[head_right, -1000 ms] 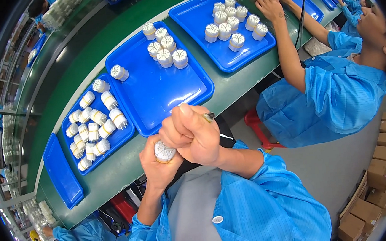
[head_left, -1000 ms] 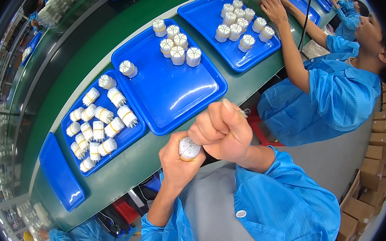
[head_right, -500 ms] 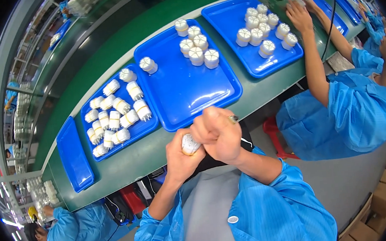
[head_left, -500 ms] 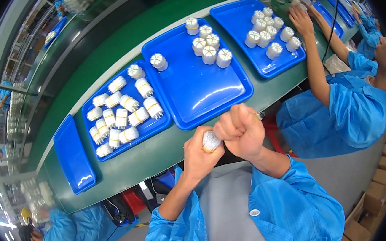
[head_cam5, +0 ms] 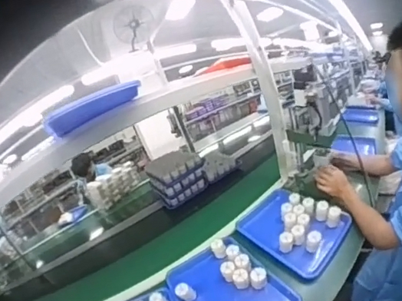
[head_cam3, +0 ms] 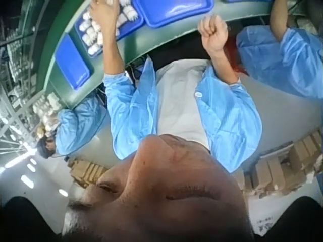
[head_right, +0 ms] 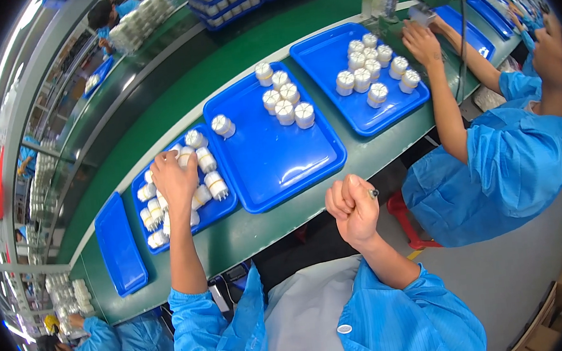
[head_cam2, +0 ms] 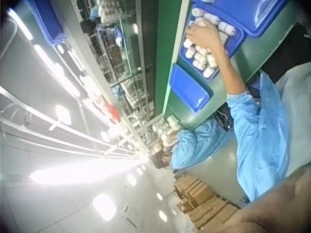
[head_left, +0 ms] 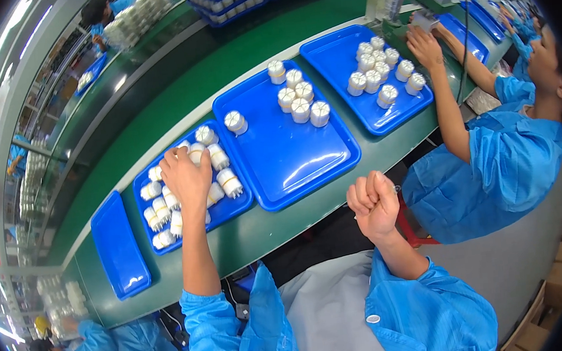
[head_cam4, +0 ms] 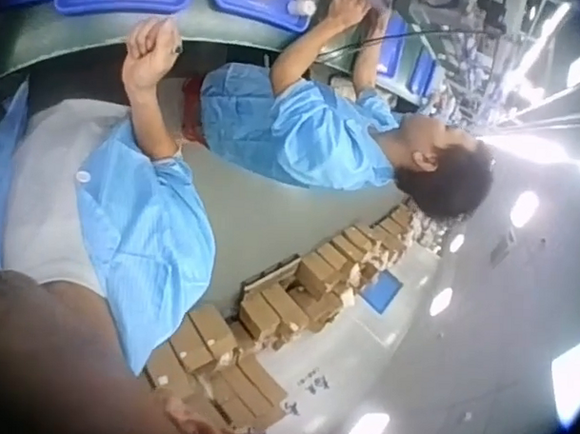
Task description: The person assembles or finishes small plastic components using a handheld assembly tool on a factory assembly line.
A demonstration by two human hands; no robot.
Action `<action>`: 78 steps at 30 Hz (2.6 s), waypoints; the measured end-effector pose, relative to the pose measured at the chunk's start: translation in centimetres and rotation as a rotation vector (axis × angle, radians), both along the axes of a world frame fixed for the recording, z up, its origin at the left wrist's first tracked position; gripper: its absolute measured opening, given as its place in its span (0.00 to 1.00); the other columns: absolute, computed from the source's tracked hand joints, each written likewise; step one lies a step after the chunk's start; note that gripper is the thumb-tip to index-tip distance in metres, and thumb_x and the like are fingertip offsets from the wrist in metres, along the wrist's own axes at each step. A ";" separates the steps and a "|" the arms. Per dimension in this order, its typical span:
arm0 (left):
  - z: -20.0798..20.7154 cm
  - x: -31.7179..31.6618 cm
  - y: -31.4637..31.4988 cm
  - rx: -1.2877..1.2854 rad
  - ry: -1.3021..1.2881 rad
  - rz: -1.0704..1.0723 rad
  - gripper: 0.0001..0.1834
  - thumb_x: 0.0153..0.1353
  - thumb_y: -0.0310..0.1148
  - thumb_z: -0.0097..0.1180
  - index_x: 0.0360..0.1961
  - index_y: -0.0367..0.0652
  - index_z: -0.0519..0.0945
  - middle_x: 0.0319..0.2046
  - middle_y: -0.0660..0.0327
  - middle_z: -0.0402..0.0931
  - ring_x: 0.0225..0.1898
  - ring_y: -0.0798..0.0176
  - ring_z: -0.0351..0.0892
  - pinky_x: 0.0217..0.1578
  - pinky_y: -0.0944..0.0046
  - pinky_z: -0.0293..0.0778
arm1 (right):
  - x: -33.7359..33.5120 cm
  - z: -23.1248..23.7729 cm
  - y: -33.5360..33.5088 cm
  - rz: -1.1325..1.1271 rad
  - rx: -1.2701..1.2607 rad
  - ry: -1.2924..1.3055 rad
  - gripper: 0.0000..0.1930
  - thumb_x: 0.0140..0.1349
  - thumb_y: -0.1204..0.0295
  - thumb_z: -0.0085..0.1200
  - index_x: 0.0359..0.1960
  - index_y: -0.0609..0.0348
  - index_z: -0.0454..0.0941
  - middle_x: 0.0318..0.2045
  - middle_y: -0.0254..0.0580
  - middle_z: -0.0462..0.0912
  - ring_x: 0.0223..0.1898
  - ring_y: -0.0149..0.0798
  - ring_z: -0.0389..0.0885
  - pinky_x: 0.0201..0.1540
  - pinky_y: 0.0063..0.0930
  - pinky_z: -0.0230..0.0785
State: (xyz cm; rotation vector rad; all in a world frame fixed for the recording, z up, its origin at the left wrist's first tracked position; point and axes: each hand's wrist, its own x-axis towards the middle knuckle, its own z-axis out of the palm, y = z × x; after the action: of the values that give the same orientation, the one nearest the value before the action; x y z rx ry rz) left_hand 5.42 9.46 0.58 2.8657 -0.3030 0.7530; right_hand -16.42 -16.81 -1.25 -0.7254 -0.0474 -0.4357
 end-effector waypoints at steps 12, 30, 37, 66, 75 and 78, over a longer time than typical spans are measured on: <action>0.6 -11.2 -6.8 -0.616 0.100 -0.650 0.12 0.59 0.24 0.54 0.44 0.32 0.76 0.46 0.50 0.74 0.47 0.51 0.73 0.48 0.57 0.69 | -10.7 4.7 -9.2 -0.992 -0.559 0.295 0.11 0.70 0.67 0.45 0.39 0.61 0.77 0.26 0.36 0.81 0.19 0.17 0.61 0.21 0.14 0.51; -4.5 -19.9 -3.7 -0.743 0.305 -0.404 0.10 0.63 0.32 0.56 0.37 0.35 0.81 0.31 0.53 0.82 0.30 0.54 0.80 0.34 0.59 0.76 | -29.5 3.1 -32.6 -1.662 -0.861 0.699 0.23 0.56 0.83 0.37 0.49 0.65 0.80 0.47 0.49 0.84 0.52 0.38 0.80 0.58 0.27 0.67; -7.6 -18.0 -3.0 -0.774 0.265 -0.433 0.08 0.62 0.28 0.52 0.34 0.32 0.79 0.25 0.59 0.77 0.24 0.67 0.72 0.25 0.69 0.68 | -31.5 3.1 -34.5 -1.624 -0.775 0.669 0.22 0.55 0.82 0.36 0.45 0.66 0.83 0.44 0.46 0.85 0.49 0.38 0.81 0.56 0.28 0.68; -6.6 -18.5 -3.1 -0.795 0.306 -0.457 0.06 0.60 0.25 0.54 0.33 0.33 0.80 0.26 0.61 0.77 0.26 0.69 0.72 0.27 0.69 0.68 | -31.5 2.9 -38.8 -1.686 -0.612 0.818 0.19 0.54 0.79 0.40 0.41 0.64 0.84 0.39 0.41 0.85 0.42 0.33 0.80 0.46 0.24 0.69; -4.6 -15.9 -2.9 -0.924 0.280 -0.525 0.03 0.58 0.23 0.58 0.33 0.36 0.81 0.27 0.59 0.77 0.23 0.70 0.72 0.25 0.70 0.68 | -34.4 -1.3 -37.3 -1.980 -0.509 0.706 0.11 0.55 0.79 0.45 0.28 0.65 0.83 0.31 0.44 0.85 0.34 0.36 0.80 0.45 0.29 0.71; -1.2 -12.3 -2.7 -0.827 0.136 -0.569 0.06 0.57 0.22 0.58 0.36 0.37 0.81 0.27 0.59 0.77 0.24 0.68 0.73 0.25 0.70 0.68 | -32.0 -6.7 -35.0 -1.965 -0.612 0.510 0.09 0.60 0.77 0.47 0.33 0.68 0.81 0.32 0.41 0.82 0.33 0.32 0.76 0.40 0.27 0.68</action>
State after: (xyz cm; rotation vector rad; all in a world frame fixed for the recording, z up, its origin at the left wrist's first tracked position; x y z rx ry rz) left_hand -6.87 6.72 -0.64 1.9012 -0.5861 0.4205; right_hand -48.44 -51.82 -7.95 -1.3046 1.1560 -2.1364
